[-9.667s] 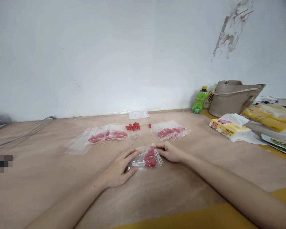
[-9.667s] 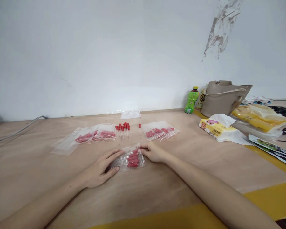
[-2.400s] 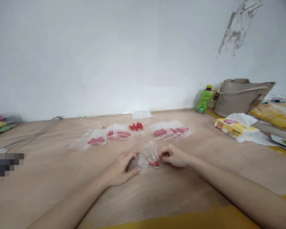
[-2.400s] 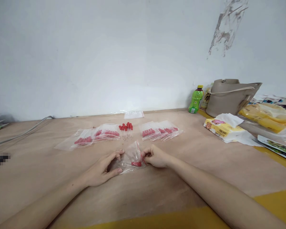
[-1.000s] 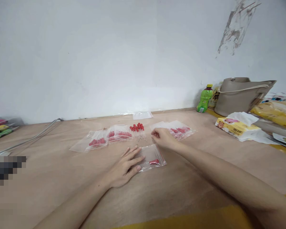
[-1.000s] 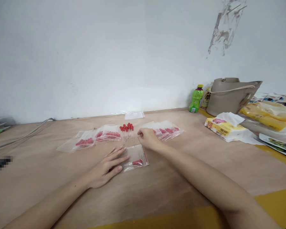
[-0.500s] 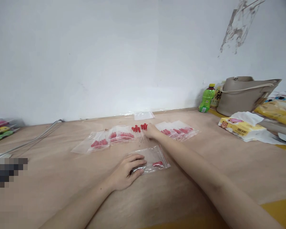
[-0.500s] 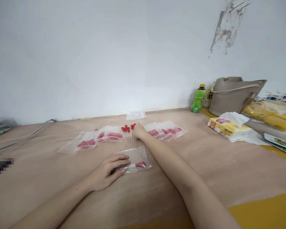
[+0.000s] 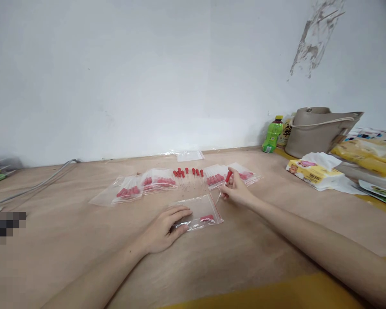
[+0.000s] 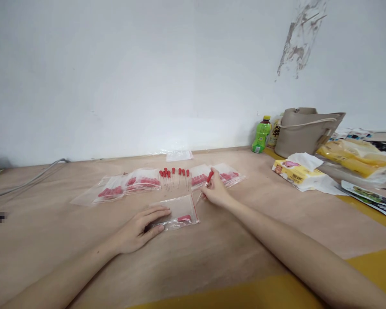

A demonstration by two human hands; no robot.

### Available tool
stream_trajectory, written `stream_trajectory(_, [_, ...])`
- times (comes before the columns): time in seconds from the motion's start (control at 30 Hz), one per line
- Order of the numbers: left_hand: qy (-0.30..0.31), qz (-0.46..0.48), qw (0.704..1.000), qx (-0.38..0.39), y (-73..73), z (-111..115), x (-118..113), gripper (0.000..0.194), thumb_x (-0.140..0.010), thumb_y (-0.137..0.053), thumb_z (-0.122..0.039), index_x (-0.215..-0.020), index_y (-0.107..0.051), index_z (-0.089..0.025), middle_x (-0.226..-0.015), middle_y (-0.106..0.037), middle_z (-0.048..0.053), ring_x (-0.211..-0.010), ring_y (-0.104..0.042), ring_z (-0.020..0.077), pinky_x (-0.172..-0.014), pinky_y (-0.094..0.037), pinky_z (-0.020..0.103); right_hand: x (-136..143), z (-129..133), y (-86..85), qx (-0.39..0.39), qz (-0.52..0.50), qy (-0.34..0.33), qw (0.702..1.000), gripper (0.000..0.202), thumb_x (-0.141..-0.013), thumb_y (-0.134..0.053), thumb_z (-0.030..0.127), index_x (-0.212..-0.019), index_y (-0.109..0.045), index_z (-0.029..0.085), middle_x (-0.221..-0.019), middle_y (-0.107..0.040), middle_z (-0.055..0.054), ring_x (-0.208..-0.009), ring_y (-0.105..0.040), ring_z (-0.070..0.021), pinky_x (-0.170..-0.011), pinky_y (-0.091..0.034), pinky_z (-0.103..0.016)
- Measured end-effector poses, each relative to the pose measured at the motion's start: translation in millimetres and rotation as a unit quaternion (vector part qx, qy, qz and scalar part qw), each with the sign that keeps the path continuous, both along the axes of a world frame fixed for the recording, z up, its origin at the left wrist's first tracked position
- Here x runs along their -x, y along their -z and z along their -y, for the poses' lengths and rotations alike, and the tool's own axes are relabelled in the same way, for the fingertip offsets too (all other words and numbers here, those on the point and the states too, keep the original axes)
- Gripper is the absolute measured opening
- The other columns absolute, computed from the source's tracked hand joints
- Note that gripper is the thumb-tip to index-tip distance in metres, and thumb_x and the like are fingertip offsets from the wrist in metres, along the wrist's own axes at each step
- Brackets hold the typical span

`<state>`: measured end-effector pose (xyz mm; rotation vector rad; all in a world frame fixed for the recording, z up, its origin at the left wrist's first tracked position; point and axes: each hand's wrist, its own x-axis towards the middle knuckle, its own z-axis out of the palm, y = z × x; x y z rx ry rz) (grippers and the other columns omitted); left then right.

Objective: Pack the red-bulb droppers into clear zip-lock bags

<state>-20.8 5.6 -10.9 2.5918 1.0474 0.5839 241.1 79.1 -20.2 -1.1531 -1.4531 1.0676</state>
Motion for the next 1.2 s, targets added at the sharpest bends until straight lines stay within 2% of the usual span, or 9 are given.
stream_trajectory(0.13, [-0.013,-0.004,1.000,0.004,0.5,0,0,0.039,-0.086,-0.045,-0.034,-0.124,-0.043,-0.025,-0.125,-0.048,0.005,-0.114,-0.043,0.0219,-0.097,-0.035,0.041,2,19,14.6,0.026,-0.119,0.019,0.992,0.065,-0.070,-0.057,0.026,-0.121,-0.018,0.024,-0.063,-0.049,0.006,-0.052,-0.057,-0.0121,-0.053,-0.050,-0.027])
stream_trajectory(0.27, [-0.022,-0.006,1.000,0.010,0.7,1,0,0.042,-0.086,-0.046,-0.034,-0.126,-0.040,-0.025,-0.127,-0.046,0.005,-0.115,-0.043,0.0216,-0.097,-0.036,0.039,5,27,14.4,0.088,-0.186,-0.037,0.978,0.032,-0.075,-0.053,0.031,-0.100,-0.036,0.023,-0.070,-0.052,0.003,-0.063,-0.060,-0.0122,-0.067,-0.051,-0.031])
stream_trajectory(0.4, [-0.029,-0.005,1.000,0.011,1.3,2,0,0.047,-0.085,-0.048,-0.033,-0.129,-0.035,-0.026,-0.130,-0.043,0.004,-0.117,-0.041,0.0212,-0.098,-0.034,0.039,-7,27,13.8,0.068,-0.084,-0.132,0.985,0.024,-0.074,-0.056,0.036,-0.089,-0.049,0.019,-0.081,-0.058,-0.003,-0.072,-0.059,-0.0132,-0.074,-0.047,-0.033])
stream_trajectory(0.5, [-0.031,-0.004,0.999,0.011,1.9,1,0,0.048,-0.084,-0.049,-0.033,-0.130,-0.034,-0.026,-0.129,-0.044,0.004,-0.116,-0.042,0.0214,-0.097,-0.035,0.039,-17,24,13.6,-0.015,0.061,-0.161,0.985,0.025,-0.073,-0.057,0.036,-0.088,-0.058,0.016,-0.087,-0.060,-0.005,-0.079,-0.056,-0.0149,-0.076,-0.045,-0.032])
stream_trajectory(0.63, [-0.032,-0.008,0.999,0.010,0.8,1,0,0.047,-0.084,-0.048,-0.034,-0.128,-0.035,-0.026,-0.127,-0.045,0.004,-0.114,-0.044,0.0214,-0.096,-0.036,0.038,-20,23,12.6,-0.142,0.187,-0.167,0.958,0.022,-0.076,-0.054,0.033,-0.090,-0.064,0.019,-0.093,-0.058,-0.006,-0.085,-0.053,-0.0162,-0.077,-0.043,-0.033])
stream_trajectory(0.77, [-0.032,-0.007,0.999,0.010,-0.1,2,-1,0.046,-0.084,-0.048,-0.034,-0.128,-0.035,-0.026,-0.127,-0.046,0.004,-0.113,-0.045,0.0207,-0.096,-0.037,0.037,-11,24,14.7,-0.217,0.203,-0.180,0.938,0.016,-0.073,-0.059,0.029,-0.085,-0.067,0.022,-0.095,-0.059,-0.005,-0.090,-0.053,-0.0164,-0.083,-0.040,-0.033])
stream_trajectory(0.93, [-0.038,-0.013,0.999,0.009,1.4,1,0,0.047,-0.084,-0.048,-0.035,-0.128,-0.035,-0.025,-0.128,-0.045,0.004,-0.114,-0.044,0.0202,-0.096,-0.037,0.036,2,24,18.9,-0.201,0.205,-0.129,0.949,0.006,-0.067,-0.063,0.025,-0.066,-0.065,0.019,-0.077,-0.062,-0.003,-0.074,-0.056,-0.0150,-0.071,-0.043,-0.029])
stream_trajectory(1.07, [-0.031,-0.012,0.999,0.003,2.9,-1,0,0.048,-0.084,-0.048,-0.035,-0.129,-0.036,-0.024,-0.129,-0.044,0.004,-0.116,-0.043,0.0199,-0.097,-0.036,0.036,4,26,16.2,-0.240,0.202,-0.135,0.940,0.007,-0.070,-0.059,0.022,-0.068,-0.065,0.019,-0.085,-0.061,-0.003,-0.081,-0.055,-0.0152,-0.076,-0.042,-0.029])
stream_trajectory(1.2, [-0.010,-0.025,1.000,-0.001,4.0,-3,1,0.043,-0.086,-0.046,-0.035,-0.127,-0.042,-0.025,-0.133,-0.040,0.004,-0.120,-0.039,0.0213,-0.100,-0.033,0.039,-1,20,5.8,-0.180,0.191,-0.166,0.951,0.014,-0.073,-0.054,0.026,-0.070,-0.064,0.017,-0.076,-0.063,-0.003,-0.070,-0.056,-0.0132,-0.065,-0.044,-0.026])
